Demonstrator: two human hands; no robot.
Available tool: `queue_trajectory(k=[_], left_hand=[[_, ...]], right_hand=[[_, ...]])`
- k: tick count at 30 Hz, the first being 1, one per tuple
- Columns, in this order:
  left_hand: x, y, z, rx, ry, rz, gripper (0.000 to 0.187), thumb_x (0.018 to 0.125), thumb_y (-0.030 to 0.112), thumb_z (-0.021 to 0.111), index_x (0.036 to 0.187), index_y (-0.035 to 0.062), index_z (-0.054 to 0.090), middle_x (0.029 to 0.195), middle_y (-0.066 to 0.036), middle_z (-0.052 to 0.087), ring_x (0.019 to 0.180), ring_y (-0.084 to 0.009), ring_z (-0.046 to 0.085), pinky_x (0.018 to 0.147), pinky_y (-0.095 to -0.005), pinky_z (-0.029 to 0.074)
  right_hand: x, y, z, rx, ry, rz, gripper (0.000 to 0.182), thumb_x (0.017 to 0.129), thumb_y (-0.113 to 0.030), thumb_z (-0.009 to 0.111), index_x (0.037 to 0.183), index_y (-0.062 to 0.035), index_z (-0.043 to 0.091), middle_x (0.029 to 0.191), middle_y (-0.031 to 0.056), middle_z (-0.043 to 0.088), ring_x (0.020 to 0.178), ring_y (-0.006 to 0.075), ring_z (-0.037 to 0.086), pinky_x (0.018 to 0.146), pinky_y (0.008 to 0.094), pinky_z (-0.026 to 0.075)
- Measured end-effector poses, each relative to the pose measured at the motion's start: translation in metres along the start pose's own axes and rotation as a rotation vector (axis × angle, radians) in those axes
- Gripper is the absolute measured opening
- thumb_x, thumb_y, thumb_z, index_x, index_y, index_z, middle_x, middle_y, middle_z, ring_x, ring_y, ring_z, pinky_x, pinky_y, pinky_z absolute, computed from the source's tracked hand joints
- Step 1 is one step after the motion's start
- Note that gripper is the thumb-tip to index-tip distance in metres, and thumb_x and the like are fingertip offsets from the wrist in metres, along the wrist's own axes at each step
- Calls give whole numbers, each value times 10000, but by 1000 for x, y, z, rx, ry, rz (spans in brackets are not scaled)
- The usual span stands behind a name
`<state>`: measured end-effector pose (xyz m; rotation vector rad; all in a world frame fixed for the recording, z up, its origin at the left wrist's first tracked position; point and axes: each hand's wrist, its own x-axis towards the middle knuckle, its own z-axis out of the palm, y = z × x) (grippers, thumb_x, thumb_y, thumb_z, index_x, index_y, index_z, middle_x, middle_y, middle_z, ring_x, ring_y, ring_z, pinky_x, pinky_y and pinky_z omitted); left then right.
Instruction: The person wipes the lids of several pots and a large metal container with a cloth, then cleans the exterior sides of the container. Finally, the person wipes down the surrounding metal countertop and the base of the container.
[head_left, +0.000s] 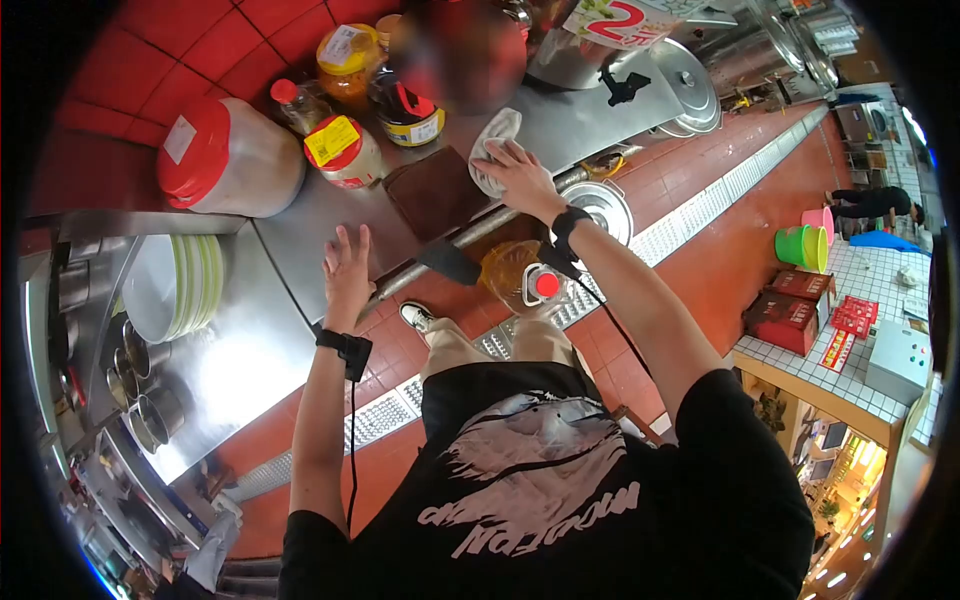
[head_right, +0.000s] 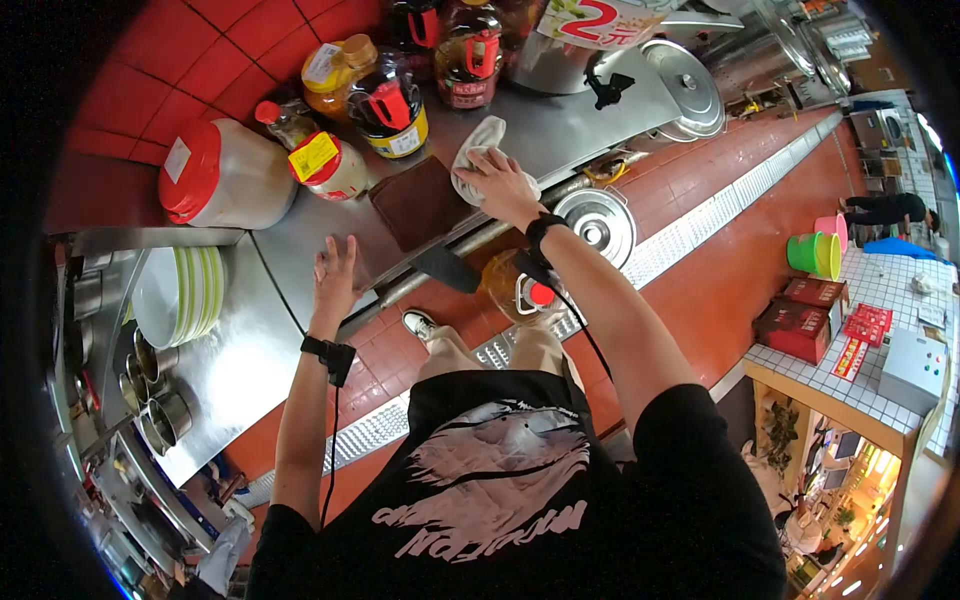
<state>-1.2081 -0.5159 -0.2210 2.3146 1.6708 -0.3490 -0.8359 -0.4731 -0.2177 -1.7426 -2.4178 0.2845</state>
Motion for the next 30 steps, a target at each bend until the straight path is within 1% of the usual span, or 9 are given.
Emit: queue_trajectory(k=[3, 5, 7, 9, 11, 15, 17, 20, 30], left_hand=[[-3, 4, -4, -50, -19, -33, 1084, 682, 54, 787, 1555, 259, 179, 1601, -196, 148, 1379, -504, 293, 1117, -556, 327], [-4, -2, 7, -158, 143, 88, 1056, 691, 23, 774, 1551, 239, 200, 1594, -196, 179, 1403, -462, 280, 1163, -492, 273], [-22, 18, 15, -132, 118, -30, 976, 736, 9, 730, 1547, 196, 219, 1571, -222, 229, 1417, -431, 271, 1180, -462, 239], [-53, 52, 23, -131, 289, -262, 884, 777, -3, 680, 1533, 143, 247, 1539, -241, 286, 1410, -436, 276, 1168, -496, 245], [-88, 90, 38, -135, 372, -331, 780, 823, 0, 617, 1518, 119, 282, 1507, -246, 332, 1400, -442, 286, 1152, -519, 266], [-130, 156, 102, -246, 269, -235, 581, 862, 45, 580, 1425, 84, 438, 1475, -241, 383, 1374, -433, 344, 1124, -517, 311], [-123, 213, 99, -446, 60, -322, 472, 887, 72, 577, 1355, 90, 519, 1435, -217, 451, 1339, -391, 421, 1094, -466, 367], [-100, 303, 75, -637, 48, -314, 394, 915, 100, 561, 1308, 84, 563, 1320, -195, 566, 1251, -361, 522, 1034, -409, 431], [-8, 424, 55, -893, 86, -170, 308, 952, 160, 555, 1228, 37, 615, 1185, -195, 650, 1098, -342, 631, 909, -382, 500]], right_hand=[[5, 10, 3, 14, 100, -46, 595, 741, -86, 626, 1305, -271, 593, 1458, 23, 450, 1346, 312, 380, 1039, 479, 378], [7, 26, 4, 16, 163, -101, 509, 736, -102, 636, 1221, -256, 645, 1373, -3, 519, 1263, 286, 453, 982, 453, 405], [3, 49, 0, -32, 233, -105, 425, 739, -112, 637, 1146, -230, 668, 1256, -21, 577, 1147, 251, 512, 932, 454, 409], [-8, 88, -10, -44, 213, -43, 389, 749, -102, 627, 1117, -221, 669, 1242, -14, 588, 1147, 250, 515, 935, 460, 403], [-25, 138, -31, -102, 177, 37, 472, 752, -81, 624, 1195, -242, 641, 1297, -18, 573, 1153, 251, 525, 948, 435, 420], [-48, 260, -54, -126, 160, 148, 485, 786, -77, 599, 1239, -249, 620, 1332, -10, 573, 1164, 271, 545, 951, 445, 440], [-49, 311, -57, -132, 260, 191, 397, 799, -78, 579, 1157, -229, 664, 1253, 2, 619, 1136, 279, 562, 936, 488, 430], [-53, 357, -66, -122, 316, 167, 355, 847, -98, 525, 1147, -228, 663, 1206, 23, 638, 1108, 299, 577, 914, 486, 433], [-89, 311, -68, -54, 202, 248, 412, 803, -77, 580, 1195, -196, 624, 1224, 75, 587, 1149, 375, 520, 907, 519, 430]])
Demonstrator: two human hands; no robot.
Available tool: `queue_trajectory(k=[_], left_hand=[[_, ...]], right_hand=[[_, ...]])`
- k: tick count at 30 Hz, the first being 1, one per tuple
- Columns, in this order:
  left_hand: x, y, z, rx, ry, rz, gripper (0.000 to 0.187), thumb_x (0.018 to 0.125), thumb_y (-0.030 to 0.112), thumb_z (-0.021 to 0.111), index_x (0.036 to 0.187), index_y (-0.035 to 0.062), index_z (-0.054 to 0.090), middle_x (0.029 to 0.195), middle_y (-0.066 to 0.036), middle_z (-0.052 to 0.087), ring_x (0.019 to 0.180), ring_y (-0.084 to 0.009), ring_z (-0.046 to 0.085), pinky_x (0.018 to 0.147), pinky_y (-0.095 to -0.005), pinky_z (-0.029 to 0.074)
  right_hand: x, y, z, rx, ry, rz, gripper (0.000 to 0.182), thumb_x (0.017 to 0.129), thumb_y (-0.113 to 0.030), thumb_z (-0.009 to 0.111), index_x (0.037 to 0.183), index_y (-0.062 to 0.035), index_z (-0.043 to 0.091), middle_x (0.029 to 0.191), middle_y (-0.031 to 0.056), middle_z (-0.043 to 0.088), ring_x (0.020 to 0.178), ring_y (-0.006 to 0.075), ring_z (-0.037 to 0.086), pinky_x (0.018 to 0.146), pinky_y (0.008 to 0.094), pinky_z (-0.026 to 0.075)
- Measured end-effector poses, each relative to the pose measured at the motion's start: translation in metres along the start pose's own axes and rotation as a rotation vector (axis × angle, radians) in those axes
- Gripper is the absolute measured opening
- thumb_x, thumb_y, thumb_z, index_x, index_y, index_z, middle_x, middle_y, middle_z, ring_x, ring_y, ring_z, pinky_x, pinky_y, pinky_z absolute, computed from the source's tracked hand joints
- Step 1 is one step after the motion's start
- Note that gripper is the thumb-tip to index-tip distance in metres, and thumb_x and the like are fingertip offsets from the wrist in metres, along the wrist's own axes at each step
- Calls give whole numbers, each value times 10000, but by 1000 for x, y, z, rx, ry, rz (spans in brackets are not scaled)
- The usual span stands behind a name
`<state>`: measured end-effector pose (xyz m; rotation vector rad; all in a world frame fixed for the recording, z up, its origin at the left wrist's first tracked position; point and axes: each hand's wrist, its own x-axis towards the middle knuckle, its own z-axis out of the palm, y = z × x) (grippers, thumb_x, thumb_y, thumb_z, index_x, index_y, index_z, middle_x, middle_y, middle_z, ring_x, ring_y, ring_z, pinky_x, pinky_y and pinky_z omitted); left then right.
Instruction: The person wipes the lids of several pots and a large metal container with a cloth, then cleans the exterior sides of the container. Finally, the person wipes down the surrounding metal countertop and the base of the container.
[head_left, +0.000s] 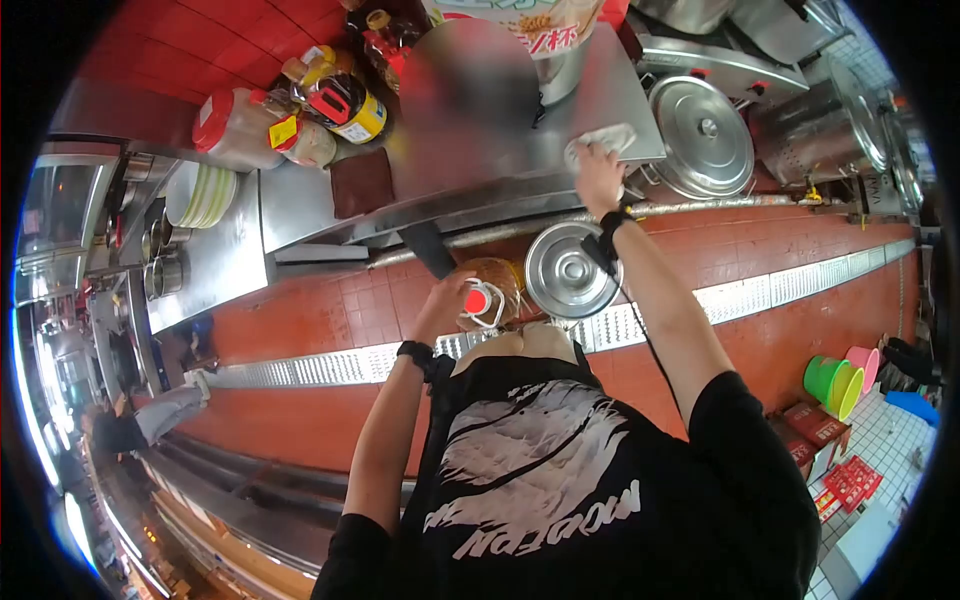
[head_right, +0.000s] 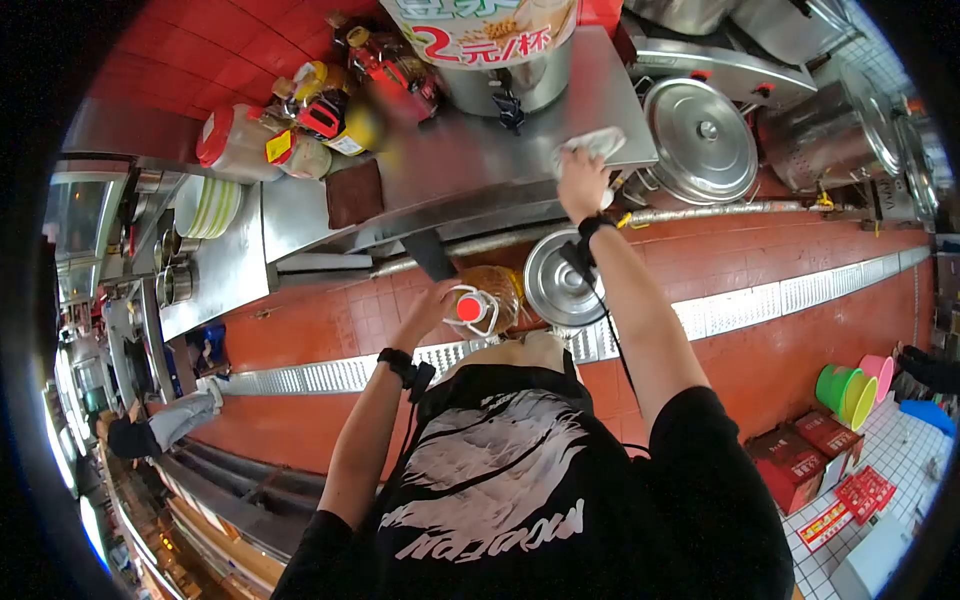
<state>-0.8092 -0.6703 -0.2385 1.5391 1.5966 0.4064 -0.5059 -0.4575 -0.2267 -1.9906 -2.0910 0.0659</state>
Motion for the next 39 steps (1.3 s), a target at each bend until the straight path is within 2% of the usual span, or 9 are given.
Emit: queue_trajectory(k=[4, 7, 13, 17, 23, 27, 28, 33, 39], left_hand=[[47, 16, -6, -8, 29, 158, 269, 958, 158, 533, 1187, 65, 638, 1113, -182, 673, 1060, -349, 642, 877, -400, 520], [88, 31, -14, 9, 127, 311, 252, 951, 157, 521, 1161, 82, 640, 1066, -198, 674, 991, -378, 647, 842, -447, 532], [158, 156, -76, -202, 405, 354, 274, 970, 176, 521, 1200, 62, 616, 1048, -184, 690, 979, -352, 667, 862, -432, 525], [166, 227, -82, -230, 527, 465, 329, 962, 183, 535, 1249, 28, 576, 1119, -206, 670, 1069, -391, 621, 918, -442, 498], [207, 245, -36, 36, 611, 225, 601, 911, 207, 617, 1425, 5, 380, 1248, -324, 507, 1191, -444, 506, 1009, -469, 432], [237, 233, -17, -55, 658, 110, 539, 871, 155, 680, 1317, -8, 427, 1190, -268, 569, 1119, -406, 571, 953, -447, 461], [231, 253, -19, -152, 651, -45, 495, 841, 140, 722, 1237, 14, 454, 1093, -181, 624, 1018, -308, 624, 892, -382, 484], [270, 210, 2, -468, 671, -89, 385, 776, 147, 781, 1072, 52, 554, 925, -55, 634, 822, -150, 589, 758, -317, 490], [269, 219, 10, -504, 739, -186, 321, 794, 160, 785, 1039, 74, 598, 979, -47, 626, 848, -139, 593, 736, -296, 481]], right_hand=[[-46, -10, -13, 41, -224, -295, 446, 751, -109, 638, 1185, -211, 646, 1233, 62, 592, 1140, 361, 518, 913, 503, 444], [-76, 8, -7, 234, -492, -369, 500, 736, -129, 656, 1230, -194, 618, 1104, 148, 644, 1050, 396, 574, 926, 472, 456], [-87, 62, -21, 265, -272, -137, 512, 733, -118, 678, 1236, -116, 582, 1105, 191, 611, 1044, 439, 553, 929, 472, 462], [-27, 45, -75, 190, 92, -79, 541, 737, -41, 637, 1264, -131, 553, 1141, 158, 596, 1044, 415, 531, 904, 488, 458], [32, 90, -16, 97, -139, -375, 478, 805, -74, 585, 1266, -200, 573, 1392, 72, 480, 1163, 343, 501, 929, 493, 425], [38, 110, -15, 1, -144, -513, 588, 833, -72, 577, 1402, -183, 478, 1468, 94, 416, 1250, 344, 449, 984, 483, 399], [43, 113, -17, 19, -240, -532, 632, 832, -76, 594, 1436, -171, 435, 1496, 105, 388, 1287, 349, 420, 1002, 480, 387], [62, 130, -11, 207, -309, -619, 706, 753, -77, 655, 1419, -198, 455, 1504, 96, 375, 1308, 359, 406, 972, 508, 417], [69, 137, -20, 270, -374, -627, 594, 815, -106, 622, 1389, -206, 509, 1498, 81, 411, 1292, 336, 428, 982, 475, 406]])
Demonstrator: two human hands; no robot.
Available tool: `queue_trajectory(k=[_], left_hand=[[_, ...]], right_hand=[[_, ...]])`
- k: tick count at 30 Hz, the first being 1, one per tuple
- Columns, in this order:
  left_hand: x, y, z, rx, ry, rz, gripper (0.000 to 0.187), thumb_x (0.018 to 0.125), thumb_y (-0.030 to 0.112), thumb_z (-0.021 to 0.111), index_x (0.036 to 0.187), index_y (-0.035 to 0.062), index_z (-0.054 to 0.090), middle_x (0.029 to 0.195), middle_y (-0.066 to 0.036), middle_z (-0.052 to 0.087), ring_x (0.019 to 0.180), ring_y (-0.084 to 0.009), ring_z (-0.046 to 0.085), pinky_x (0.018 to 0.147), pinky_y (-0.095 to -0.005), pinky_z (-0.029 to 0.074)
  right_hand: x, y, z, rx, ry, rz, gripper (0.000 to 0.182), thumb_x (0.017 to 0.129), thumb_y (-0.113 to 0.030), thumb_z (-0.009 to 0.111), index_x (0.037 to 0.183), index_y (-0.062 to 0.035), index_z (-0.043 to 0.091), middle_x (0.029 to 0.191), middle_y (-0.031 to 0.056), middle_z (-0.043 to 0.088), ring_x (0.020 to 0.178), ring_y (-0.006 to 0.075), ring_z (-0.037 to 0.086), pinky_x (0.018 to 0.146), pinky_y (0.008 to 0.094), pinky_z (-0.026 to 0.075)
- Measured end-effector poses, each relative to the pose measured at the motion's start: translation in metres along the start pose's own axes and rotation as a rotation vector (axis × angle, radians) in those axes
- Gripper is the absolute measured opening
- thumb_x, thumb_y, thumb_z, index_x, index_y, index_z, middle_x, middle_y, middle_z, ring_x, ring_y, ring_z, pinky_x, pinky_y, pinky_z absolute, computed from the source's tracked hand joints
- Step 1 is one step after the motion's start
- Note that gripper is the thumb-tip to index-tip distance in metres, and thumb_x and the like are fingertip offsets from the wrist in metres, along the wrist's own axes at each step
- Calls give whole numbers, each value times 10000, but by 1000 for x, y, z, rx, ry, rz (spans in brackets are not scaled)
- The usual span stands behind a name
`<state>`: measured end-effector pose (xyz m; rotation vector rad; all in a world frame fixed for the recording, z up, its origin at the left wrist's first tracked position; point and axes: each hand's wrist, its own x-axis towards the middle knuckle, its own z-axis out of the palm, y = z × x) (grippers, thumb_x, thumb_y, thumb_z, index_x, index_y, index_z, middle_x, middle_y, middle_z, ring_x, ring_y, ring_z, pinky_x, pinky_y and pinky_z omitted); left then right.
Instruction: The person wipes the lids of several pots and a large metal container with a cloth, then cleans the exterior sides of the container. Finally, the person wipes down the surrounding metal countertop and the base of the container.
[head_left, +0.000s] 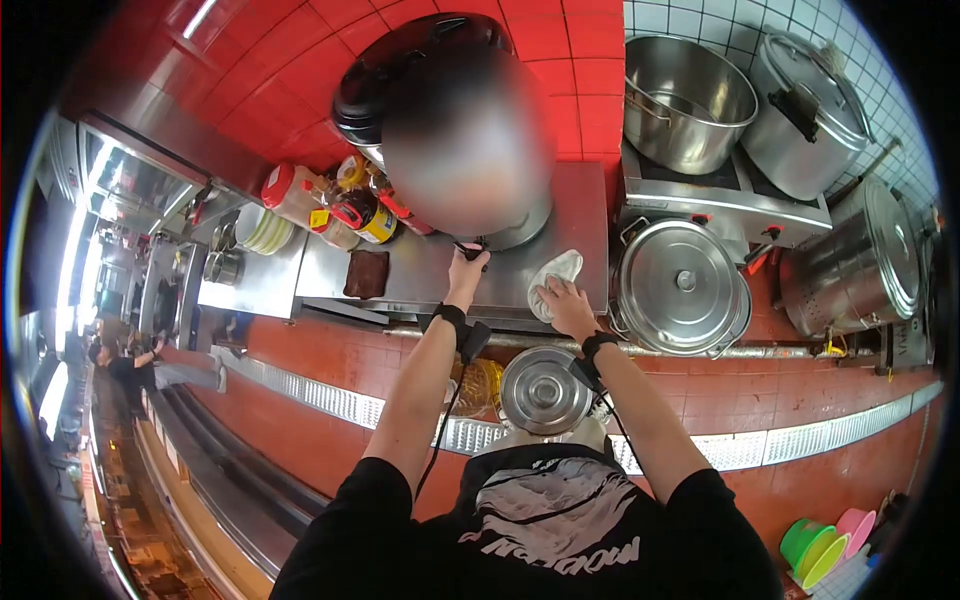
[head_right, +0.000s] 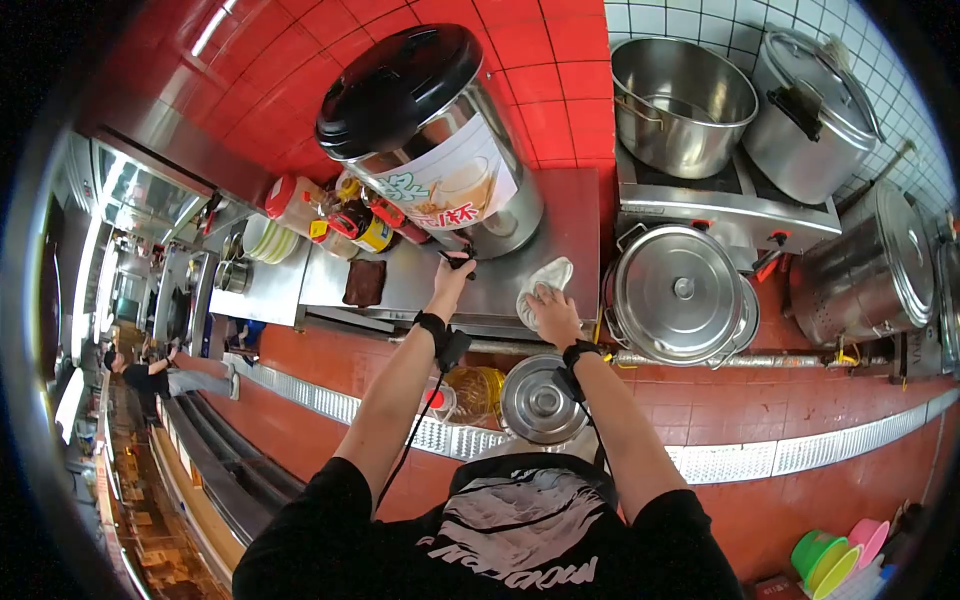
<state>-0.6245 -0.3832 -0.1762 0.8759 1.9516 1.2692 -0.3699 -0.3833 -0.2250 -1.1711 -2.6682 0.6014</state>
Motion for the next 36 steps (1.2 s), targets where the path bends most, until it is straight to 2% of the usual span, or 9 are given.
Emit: queue_trajectory(k=[4, 8, 12, 20, 25, 27, 29, 31, 36], left_hand=[[-9, -3, 12, 134, 23, 104, 294, 783, 217, 796, 970, 79, 617, 883, -41, 664, 798, -125, 627, 726, -293, 498], [-39, 9, 32, 188, 7, 181, 311, 770, 292, 717, 947, 65, 601, 880, -122, 694, 871, -308, 683, 782, -383, 514], [-60, 6, 44, 141, 12, 166, 482, 789, 252, 667, 1213, 69, 526, 954, -211, 687, 976, -406, 645, 811, -458, 511], [-87, -1, 1, 166, -119, 139, 445, 800, 288, 668, 1153, 46, 544, 897, -234, 685, 916, -423, 651, 787, -477, 518], [-83, -11, -31, 179, -328, 190, 544, 804, 323, 719, 1215, 51, 487, 1031, -244, 662, 973, -396, 655, 854, -438, 506], [-54, -46, -49, 47, -596, 297, 743, 818, 367, 761, 1374, 63, 372, 1200, -221, 621, 1080, -339, 627, 933, -384, 481], [-63, 29, -120, 312, -653, 170, 631, 849, 336, 733, 1368, 66, 495, 1203, -189, 644, 1100, -270, 635, 964, -347, 477], [-50, 96, -166, 417, -273, 412, 194, 927, 196, 585, 1057, 81, 673, 979, -81, 709, 980, -195, 663, 900, -352, 501], [-60, 300, -190, 227, 218, 934, 169, 955, 84, 534, 1059, 64, 666, 1070, -109, 691, 1003, -251, 657, 902, -338, 490]], right_hand=[[1, 4, -1, 57, -4, -8, 595, 805, -103, 625, 1378, -220, 519, 1497, 69, 417, 1277, 348, 442, 1011, 487, 393], [0, 1, 2, -40, 5, -12, 604, 793, -88, 634, 1369, -228, 522, 1491, 61, 417, 1252, 357, 457, 1006, 500, 406], [-14, 0, 4, -118, 58, 19, 694, 707, -45, 653, 1366, -213, 515, 1464, 63, 450, 1147, 374, 517, 975, 457, 467], [-31, 9, -13, -41, -9, 147, 698, 690, -80, 713, 1355, -170, 524, 1447, 68, 481, 1103, 391, 534, 983, 415, 461], [-15, 23, -8, 86, -1, 259, 709, 687, -112, 756, 1356, -107, 522, 1246, 164, 625, 1005, 352, 621, 958, 386, 464], [-15, 20, -29, 583, 75, 561, 665, 701, -111, 730, 1329, -86, 513, 959, 176, 685, 892, 286, 674, 784, 385, 527], [-14, 6, -65, 935, 311, 455, 626, 740, -135, 723, 1323, -47, 512, 963, 115, 680, 895, 231, 669, 788, 359, 531], [-13, -29, -123, 1019, 521, 362, 624, 747, -144, 732, 1320, -34, 510, 1015, 117, 670, 960, 235, 653, 859, 348, 510], [7, -106, -241, 543, 975, 16, 648, 714, -138, 749, 1294, -21, 484, 1320, 194, 525, 1168, 372, 506, 992, 420, 424]])
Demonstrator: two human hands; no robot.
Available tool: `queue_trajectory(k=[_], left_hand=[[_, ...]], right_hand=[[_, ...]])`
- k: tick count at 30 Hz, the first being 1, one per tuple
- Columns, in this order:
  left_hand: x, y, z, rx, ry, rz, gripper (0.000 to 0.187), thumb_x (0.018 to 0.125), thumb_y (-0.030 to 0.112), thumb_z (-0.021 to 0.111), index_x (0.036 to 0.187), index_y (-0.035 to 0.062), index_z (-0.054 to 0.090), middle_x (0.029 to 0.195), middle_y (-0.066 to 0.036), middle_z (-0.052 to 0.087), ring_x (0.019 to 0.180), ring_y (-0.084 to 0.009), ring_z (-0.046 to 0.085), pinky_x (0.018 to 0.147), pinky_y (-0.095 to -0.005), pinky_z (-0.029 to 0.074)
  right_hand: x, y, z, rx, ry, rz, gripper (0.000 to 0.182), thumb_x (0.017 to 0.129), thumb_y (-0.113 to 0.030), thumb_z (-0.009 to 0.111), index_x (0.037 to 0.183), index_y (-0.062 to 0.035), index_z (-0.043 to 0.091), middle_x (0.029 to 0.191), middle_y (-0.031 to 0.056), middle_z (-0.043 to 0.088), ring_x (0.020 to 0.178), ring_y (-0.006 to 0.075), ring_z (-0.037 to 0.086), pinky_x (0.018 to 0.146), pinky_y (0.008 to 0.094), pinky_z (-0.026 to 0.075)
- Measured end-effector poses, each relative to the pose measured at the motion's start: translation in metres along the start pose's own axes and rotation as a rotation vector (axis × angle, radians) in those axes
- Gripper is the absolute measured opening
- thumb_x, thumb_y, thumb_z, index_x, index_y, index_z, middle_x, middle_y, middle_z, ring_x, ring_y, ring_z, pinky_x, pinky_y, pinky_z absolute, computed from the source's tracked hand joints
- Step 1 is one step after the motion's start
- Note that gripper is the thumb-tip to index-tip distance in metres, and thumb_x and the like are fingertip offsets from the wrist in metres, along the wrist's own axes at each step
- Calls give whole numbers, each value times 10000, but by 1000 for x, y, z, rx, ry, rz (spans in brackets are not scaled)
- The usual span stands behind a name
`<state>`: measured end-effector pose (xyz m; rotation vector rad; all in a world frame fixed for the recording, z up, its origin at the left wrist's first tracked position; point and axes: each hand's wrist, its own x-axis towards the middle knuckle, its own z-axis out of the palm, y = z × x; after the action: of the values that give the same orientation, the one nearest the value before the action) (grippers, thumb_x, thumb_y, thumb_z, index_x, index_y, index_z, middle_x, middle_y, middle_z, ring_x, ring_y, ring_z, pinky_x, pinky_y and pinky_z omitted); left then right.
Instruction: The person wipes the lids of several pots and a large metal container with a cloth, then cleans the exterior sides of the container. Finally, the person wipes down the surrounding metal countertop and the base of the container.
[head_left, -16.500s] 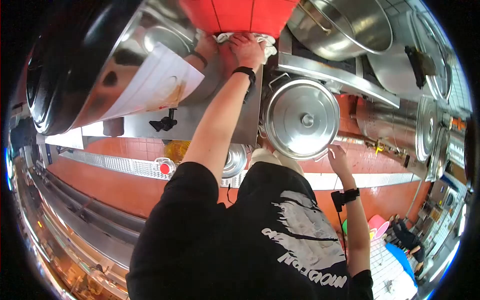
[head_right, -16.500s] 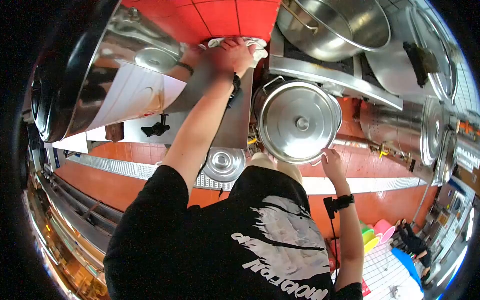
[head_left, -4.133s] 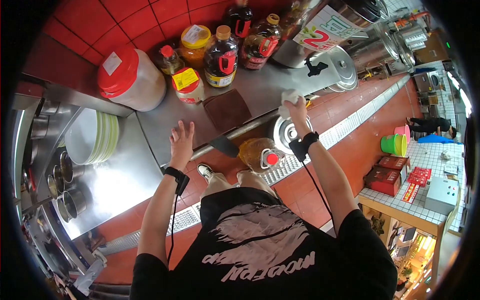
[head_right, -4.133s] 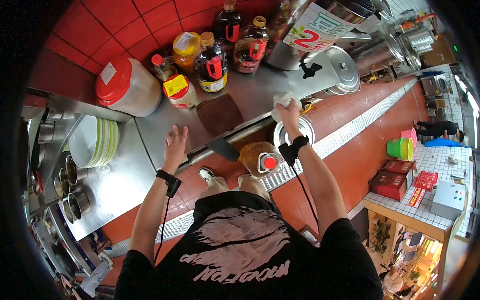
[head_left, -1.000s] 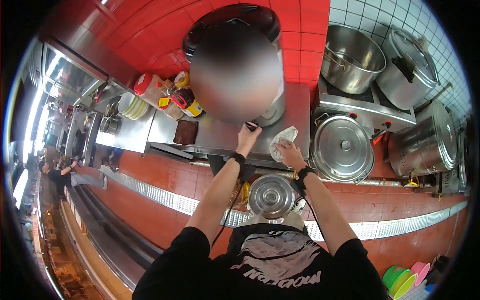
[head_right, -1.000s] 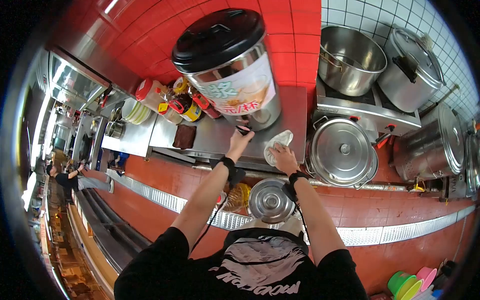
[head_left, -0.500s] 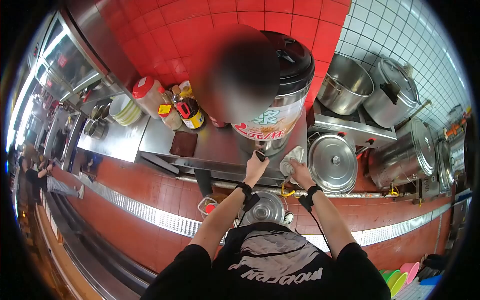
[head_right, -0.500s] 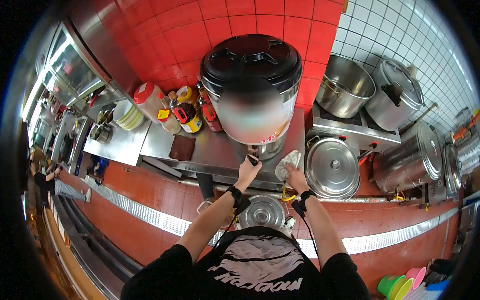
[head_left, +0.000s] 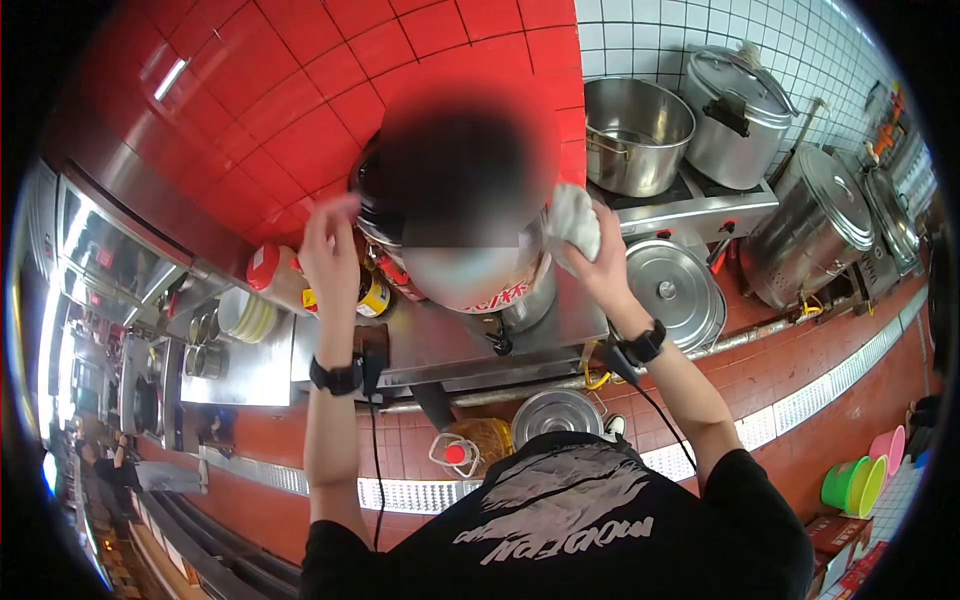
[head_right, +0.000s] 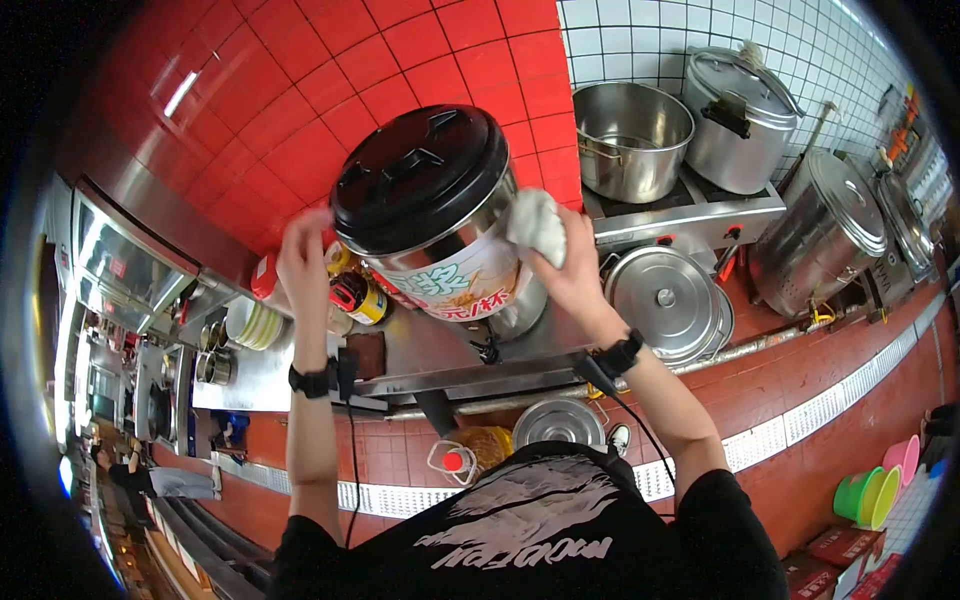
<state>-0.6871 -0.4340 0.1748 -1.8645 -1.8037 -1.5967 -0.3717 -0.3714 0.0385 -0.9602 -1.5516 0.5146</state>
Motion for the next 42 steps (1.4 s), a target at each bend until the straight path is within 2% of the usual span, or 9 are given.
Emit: queue_trajectory(k=[4, 9, 20, 23, 26, 30, 33, 38, 42], left_hand=[[62, 42, 46, 77, -56, 392, 187, 950, 124, 558, 1086, 56, 666, 1108, -142, 674, 1069, -327, 614, 942, -372, 474], [58, 15, 94, 452, -266, 369, 459, 981, 342, 467, 1376, 116, 523, 1406, -179, 512, 1350, -332, 421, 1146, -448, 289], [58, 11, 93, 487, -316, 379, 500, 926, 159, 446, 1425, 147, 467, 1459, -172, 454, 1376, -310, 393, 1162, -417, 274], [56, 14, 94, 445, -275, 399, 510, 881, 164, 454, 1384, 104, 512, 1417, -188, 499, 1346, -323, 436, 1158, -469, 284], [56, 14, 95, 436, -262, 400, 508, 880, 175, 458, 1379, 104, 519, 1415, -192, 500, 1346, -322, 437, 1156, -466, 288], [56, 15, 95, 454, -242, 408, 495, 880, 189, 465, 1363, 106, 537, 1390, -193, 525, 1333, -322, 452, 1153, -462, 293], [55, 18, 96, 457, -227, 401, 489, 879, 193, 469, 1354, 104, 544, 1381, -193, 533, 1328, -320, 458, 1149, -461, 301], [56, 18, 97, 476, -234, 403, 490, 883, 193, 463, 1358, 103, 539, 1388, -197, 524, 1321, -336, 460, 1141, -456, 313], [55, 18, 96, 456, -247, 412, 488, 889, 183, 458, 1363, 98, 533, 1391, -200, 519, 1318, -344, 459, 1137, -457, 316]], right_hand=[[26, -47, 29, -135, 28, -519, 757, 648, -136, 752, 1348, -67, 471, 1494, 184, 359, 1317, 442, 341, 1075, 524, 335], [-21, -19, 64, -237, -101, -513, 889, 599, -92, 773, 1420, -114, 435, 1514, 228, 296, 1297, 485, 344, 1067, 561, 338], [23, -62, 59, -226, -37, -573, 879, 590, -50, 730, 1409, -27, 411, 1517, 190, 337, 1366, 472, 312, 1122, 543, 301], [52, -57, 59, -54, 136, -481, 766, 671, -73, 703, 1386, -14, 433, 1470, 218, 408, 1344, 451, 378, 1124, 493, 317], [88, -42, 59, 349, 285, 52, 476, 878, -252, 646, 1261, 15, 554, 1171, 243, 641, 1092, 405, 616, 949, 432, 468], [119, 9, 57, 323, 230, 318, 458, 888, -376, 639, 1115, 22, 631, 991, 260, 690, 1003, 388, 665, 863, 425, 497], [99, -15, 58, 227, 328, 184, 431, 889, -326, 655, 1146, 15, 597, 977, 236, 698, 961, 374, 679, 852, 423, 506], [15, -51, 81, 33, 368, -342, 629, 758, -68, 679, 1341, -8, 449, 1357, 245, 468, 1234, 489, 448, 1045, 497, 377], [-48, -34, 110, -343, -217, -657, 628, 669, -70, 665, 1279, -31, 522, 1344, 211, 483, 1277, 454, 425, 1120, 537, 313]])
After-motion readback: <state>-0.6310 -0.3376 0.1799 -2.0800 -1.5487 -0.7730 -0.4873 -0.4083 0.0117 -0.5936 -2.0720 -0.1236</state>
